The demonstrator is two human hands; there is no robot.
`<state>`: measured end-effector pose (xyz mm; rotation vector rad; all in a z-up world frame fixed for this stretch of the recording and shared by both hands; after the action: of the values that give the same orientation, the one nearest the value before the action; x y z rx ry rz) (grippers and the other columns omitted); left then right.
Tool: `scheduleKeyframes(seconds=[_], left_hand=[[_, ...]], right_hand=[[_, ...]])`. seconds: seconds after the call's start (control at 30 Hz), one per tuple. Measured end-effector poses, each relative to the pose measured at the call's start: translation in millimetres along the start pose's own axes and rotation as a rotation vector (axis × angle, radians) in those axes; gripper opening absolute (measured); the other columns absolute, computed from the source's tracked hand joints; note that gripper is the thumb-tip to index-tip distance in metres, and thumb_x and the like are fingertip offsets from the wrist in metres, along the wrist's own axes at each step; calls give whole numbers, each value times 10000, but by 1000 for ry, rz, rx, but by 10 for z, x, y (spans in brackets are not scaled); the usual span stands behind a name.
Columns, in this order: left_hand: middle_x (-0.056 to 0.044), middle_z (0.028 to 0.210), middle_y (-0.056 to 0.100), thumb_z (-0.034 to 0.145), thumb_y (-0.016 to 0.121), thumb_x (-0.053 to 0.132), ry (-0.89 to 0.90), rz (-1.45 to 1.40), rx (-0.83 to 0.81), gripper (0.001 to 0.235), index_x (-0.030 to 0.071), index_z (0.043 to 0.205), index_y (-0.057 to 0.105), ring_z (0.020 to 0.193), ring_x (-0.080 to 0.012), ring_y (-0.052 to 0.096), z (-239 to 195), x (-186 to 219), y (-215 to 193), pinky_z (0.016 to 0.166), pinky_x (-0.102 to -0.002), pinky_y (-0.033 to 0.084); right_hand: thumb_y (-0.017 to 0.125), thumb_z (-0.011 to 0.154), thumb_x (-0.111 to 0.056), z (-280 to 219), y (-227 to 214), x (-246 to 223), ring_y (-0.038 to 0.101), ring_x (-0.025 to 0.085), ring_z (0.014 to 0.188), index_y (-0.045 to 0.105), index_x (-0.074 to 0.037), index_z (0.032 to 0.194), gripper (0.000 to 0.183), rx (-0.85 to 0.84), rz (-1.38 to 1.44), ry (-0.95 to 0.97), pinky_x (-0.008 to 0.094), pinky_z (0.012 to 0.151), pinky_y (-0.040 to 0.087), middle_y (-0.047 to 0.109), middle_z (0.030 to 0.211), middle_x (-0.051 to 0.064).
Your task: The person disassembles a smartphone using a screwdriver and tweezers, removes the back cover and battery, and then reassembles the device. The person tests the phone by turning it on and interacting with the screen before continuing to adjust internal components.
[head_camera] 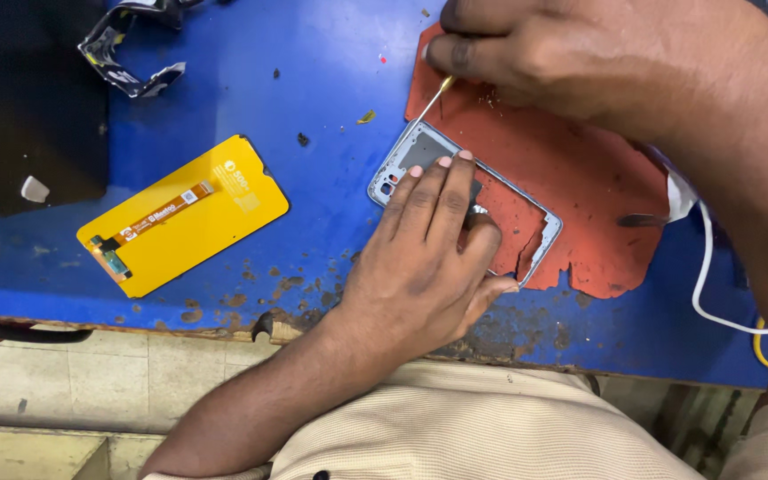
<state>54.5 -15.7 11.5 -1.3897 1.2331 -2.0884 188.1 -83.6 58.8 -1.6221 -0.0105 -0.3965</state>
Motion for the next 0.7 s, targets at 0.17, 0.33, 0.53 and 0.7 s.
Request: scheduleKeyframes(seconds=[0.17,0.33,0.53,0.7], left_hand=[[-392,1451,430,909,697,500,3,-5,19,534,-9,1025,582,1371,-493,471,-21,-5,14,1176,-623,372],[-388,1438,439,903,711,487,11,-14,32,527,-9,1031,589,1353,-495,478,-43,-9,32,1173,-618,380],[-348,1447,461,948,718,433,47,-63,107,477,-16,1063,606,1366,-473,485,-82,19,-55,1191,-599,389],[-181,1528,492,1036,708,123,1,-186,219,321,4,1315,602,1452,-328,513,-197,-90,-381,1248,-514,382]], right_hand=[[673,833,-208,42,-77,-67,687,104,934,760,-228,1205,383,-34,-39,-5,255,726,558,682,960,-93],[669,778,-208,71,-111,-118,694,143,958,758,-172,1160,394,51,113,-58,289,758,569,696,1007,-51],[777,765,-34,-329,52,147,684,273,963,688,-9,1259,502,13,656,277,383,797,559,688,1126,141],[718,1000,-2,-1540,303,42,627,185,1089,582,-29,1425,447,216,926,754,296,1020,538,621,1211,122]])
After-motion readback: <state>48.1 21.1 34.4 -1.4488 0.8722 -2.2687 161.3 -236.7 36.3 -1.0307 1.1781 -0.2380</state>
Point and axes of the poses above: each hand's wrist, its own z-axis towards the middle knuckle, its own y-axis out of the palm, x = y × z, the point moved 6 cm from there along z, towards the middle knuckle
